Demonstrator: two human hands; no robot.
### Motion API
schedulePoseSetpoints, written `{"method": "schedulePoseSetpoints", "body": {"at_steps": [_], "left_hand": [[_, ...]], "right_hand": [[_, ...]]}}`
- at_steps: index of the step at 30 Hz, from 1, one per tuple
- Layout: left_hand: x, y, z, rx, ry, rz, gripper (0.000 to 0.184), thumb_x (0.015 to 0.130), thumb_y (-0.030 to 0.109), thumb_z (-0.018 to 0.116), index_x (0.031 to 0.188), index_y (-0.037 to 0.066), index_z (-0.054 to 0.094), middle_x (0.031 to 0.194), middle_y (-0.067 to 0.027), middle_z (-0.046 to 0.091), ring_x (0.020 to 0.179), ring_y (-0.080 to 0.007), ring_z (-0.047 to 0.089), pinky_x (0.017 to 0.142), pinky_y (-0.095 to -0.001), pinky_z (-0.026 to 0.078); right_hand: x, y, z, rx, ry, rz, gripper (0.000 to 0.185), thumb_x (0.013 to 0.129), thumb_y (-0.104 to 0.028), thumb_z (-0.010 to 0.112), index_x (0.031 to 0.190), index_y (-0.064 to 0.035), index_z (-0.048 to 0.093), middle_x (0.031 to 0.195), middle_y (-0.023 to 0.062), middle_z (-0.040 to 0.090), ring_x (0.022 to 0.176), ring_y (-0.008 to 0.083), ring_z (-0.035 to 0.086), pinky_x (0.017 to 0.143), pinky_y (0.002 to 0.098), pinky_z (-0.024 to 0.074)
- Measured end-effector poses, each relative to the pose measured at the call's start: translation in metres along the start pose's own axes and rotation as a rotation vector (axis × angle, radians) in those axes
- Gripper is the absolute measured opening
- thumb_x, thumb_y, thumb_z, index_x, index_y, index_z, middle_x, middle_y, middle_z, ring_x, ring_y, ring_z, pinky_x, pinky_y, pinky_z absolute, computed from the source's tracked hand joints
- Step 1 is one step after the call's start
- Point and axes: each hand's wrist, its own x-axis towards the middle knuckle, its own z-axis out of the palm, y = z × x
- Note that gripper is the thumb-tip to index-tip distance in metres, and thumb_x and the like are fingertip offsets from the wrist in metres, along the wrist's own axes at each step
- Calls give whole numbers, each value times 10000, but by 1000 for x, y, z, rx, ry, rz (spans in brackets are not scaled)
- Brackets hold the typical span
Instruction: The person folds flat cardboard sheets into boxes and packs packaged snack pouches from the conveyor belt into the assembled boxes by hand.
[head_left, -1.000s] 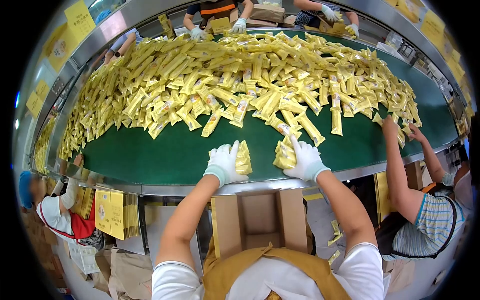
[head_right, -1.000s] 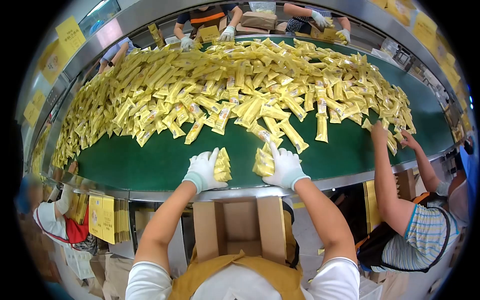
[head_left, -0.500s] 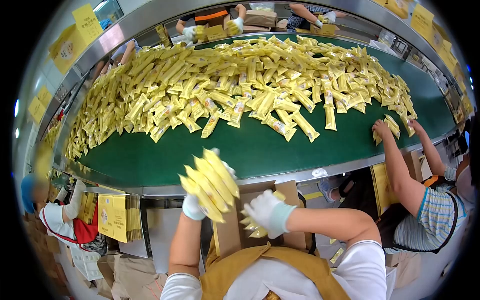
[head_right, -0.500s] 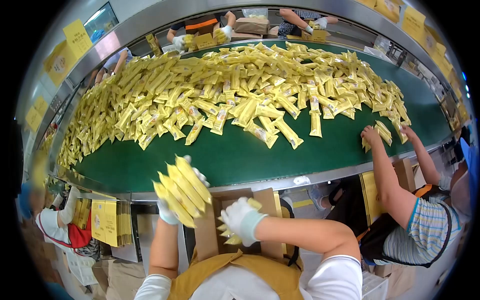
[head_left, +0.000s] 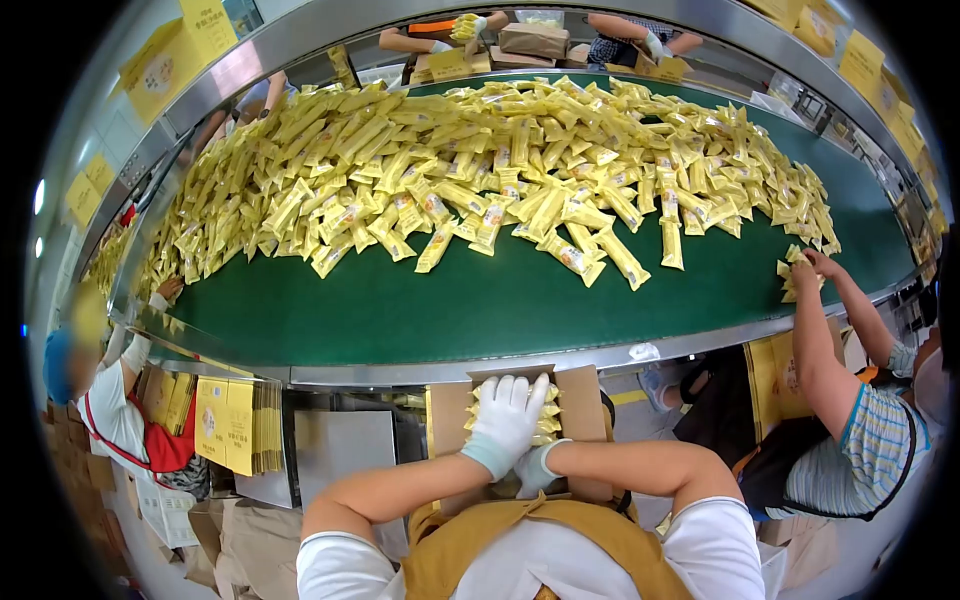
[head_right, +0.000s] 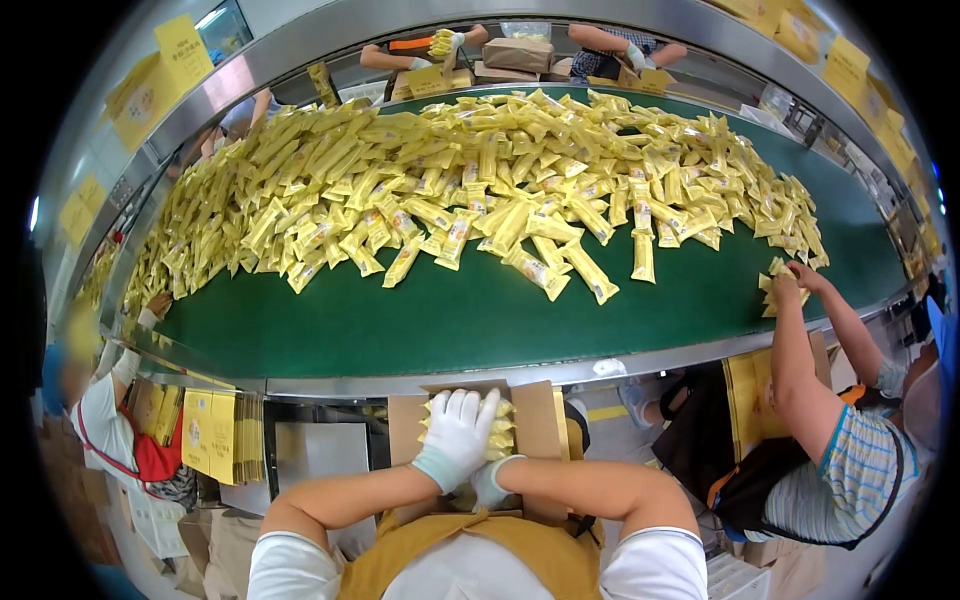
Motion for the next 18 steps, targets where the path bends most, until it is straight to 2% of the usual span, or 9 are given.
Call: {"method": "schedulePoseSetpoints", "body": {"at_steps": [2, 4, 8, 9, 12, 14, 16, 17, 18], "left_hand": [[1, 3, 21, 56, -125, -34, 655, 807, 204, 600, 1428, 42, 467, 1058, -123, 548, 1015, -295, 519, 961, -484, 361], [0, 3, 42, 46, -267, -56, 708, 797, 248, 618, 1447, 33, 436, 1083, -132, 554, 1052, -302, 519, 969, -506, 344], [10, 6, 56, 98, -569, -37, 841, 857, 524, 625, 1518, 83, 350, 1227, -149, 532, 1142, -317, 490, 1015, -541, 308], [11, 2, 69, 79, -683, 13, 1022, 802, 682, 629, 1557, 86, 283, 1328, -177, 495, 1200, -337, 475, 1041, -531, 296], [4, -11, 106, -65, -697, -16, 1079, 789, 704, 628, 1581, 89, 229, 1388, -181, 461, 1249, -338, 455, 1053, -513, 299], [16, -22, 100, -143, -958, 33, 1185, 742, 559, 756, 1594, 27, 128, 1503, -233, 367, 1404, -379, 346, 1100, -523, 307], [39, -34, 40, -92, -1169, 196, 1049, 846, 503, 658, 1589, 4, 110, 1578, -276, 271, 1488, -410, 239, 1202, -500, 213], [46, -42, 25, -99, -1274, 208, 975, 834, 426, 683, 1580, 22, 203, 1616, -280, 195, 1513, -408, 181, 1221, -477, 214], [62, -63, 4, -266, -1393, 290, 907, 829, 464, 686, 1551, 49, 324, 1635, -246, 192, 1485, -384, 268, 1193, -444, 285]], "right_hand": [[8, 3, 3, -56, -101, 9, 684, 781, -282, 769, 1389, -42, 567, 1420, 189, 566, 1288, 298, 570, 1033, 392, 476], [15, 1, 15, -49, 22, 145, 658, 814, -310, 758, 1408, -103, 568, 1451, 132, 556, 1309, 292, 558, 1028, 460, 480], [34, -20, 4, -133, -148, 361, 595, 873, -356, 727, 1432, -234, 566, 1453, 21, 570, 1309, 301, 560, 977, 623, 469], [55, -18, 15, -179, -208, 405, 548, 888, -358, 714, 1415, -281, 584, 1414, -32, 601, 1278, 319, 581, 952, 678, 444], [44, -16, -2, -125, -193, 316, 527, 925, -374, 658, 1407, -176, 577, 1405, 47, 596, 1261, 361, 581, 888, 687, 478], [24, -12, -8, -177, -162, 209, 602, 897, -443, 680, 1404, -139, 570, 1306, 112, 654, 1210, 359, 617, 919, 579, 518], [-7, 2, -36, -193, -197, 34, 640, 885, -476, 688, 1403, -122, 564, 1264, 150, 671, 1177, 363, 633, 939, 502, 528], [-52, -4, -72, -36, -142, -32, 637, 887, -508, 692, 1291, -18, 647, 1310, 214, 635, 1141, 377, 638, 979, 410, 504], [-73, 8, -88, 120, -81, -131, 683, 898, -539, 663, 1344, -24, 608, 1302, 214, 640, 1163, 368, 625, 1019, 395, 479]]}}
